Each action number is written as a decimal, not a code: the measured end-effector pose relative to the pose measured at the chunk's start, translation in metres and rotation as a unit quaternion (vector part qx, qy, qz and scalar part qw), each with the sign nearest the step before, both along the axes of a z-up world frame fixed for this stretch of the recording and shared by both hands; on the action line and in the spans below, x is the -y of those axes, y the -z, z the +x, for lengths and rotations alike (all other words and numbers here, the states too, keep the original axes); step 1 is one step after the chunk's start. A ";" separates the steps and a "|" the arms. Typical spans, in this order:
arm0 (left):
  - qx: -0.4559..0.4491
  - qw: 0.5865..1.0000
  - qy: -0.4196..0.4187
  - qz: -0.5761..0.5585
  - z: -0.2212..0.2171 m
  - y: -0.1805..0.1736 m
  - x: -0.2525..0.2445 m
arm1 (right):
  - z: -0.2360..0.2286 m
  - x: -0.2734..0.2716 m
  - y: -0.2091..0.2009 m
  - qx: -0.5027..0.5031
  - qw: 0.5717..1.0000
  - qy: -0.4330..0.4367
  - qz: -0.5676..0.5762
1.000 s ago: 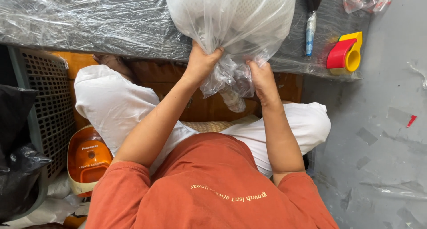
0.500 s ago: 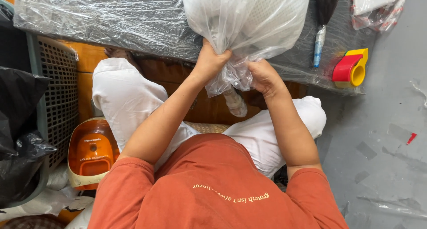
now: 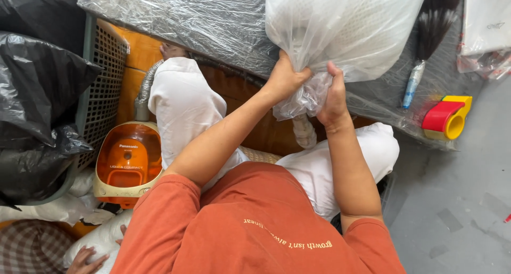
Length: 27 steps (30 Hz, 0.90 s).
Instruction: The person sits on the floor and uses a brush to clean the surface of a pillow wrapped in a clear plastic bag. They brush the pillow repeatedly, then fold the plastic bag and tie it closed.
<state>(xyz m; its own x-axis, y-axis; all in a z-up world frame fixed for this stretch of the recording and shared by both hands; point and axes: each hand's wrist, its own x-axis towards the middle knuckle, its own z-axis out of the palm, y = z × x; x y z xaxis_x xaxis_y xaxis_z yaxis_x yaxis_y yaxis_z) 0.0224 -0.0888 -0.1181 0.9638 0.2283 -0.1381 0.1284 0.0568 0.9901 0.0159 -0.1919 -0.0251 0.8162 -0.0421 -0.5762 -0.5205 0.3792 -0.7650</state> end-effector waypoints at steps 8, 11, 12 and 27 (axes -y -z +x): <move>-0.051 0.995 0.068 0.060 0.008 -0.024 0.004 | -0.002 -0.012 -0.021 0.016 0.974 -0.136 -0.181; -0.056 0.989 0.094 0.098 0.014 -0.025 -0.001 | -0.001 -0.022 -0.030 0.006 0.943 -0.192 -0.272; -0.054 0.989 0.098 0.096 0.015 -0.024 -0.003 | 0.004 -0.026 -0.037 0.006 0.943 -0.188 -0.274; -0.106 0.889 0.248 0.369 0.004 -0.065 -0.019 | 0.025 -0.021 0.003 -0.085 0.992 -0.094 0.017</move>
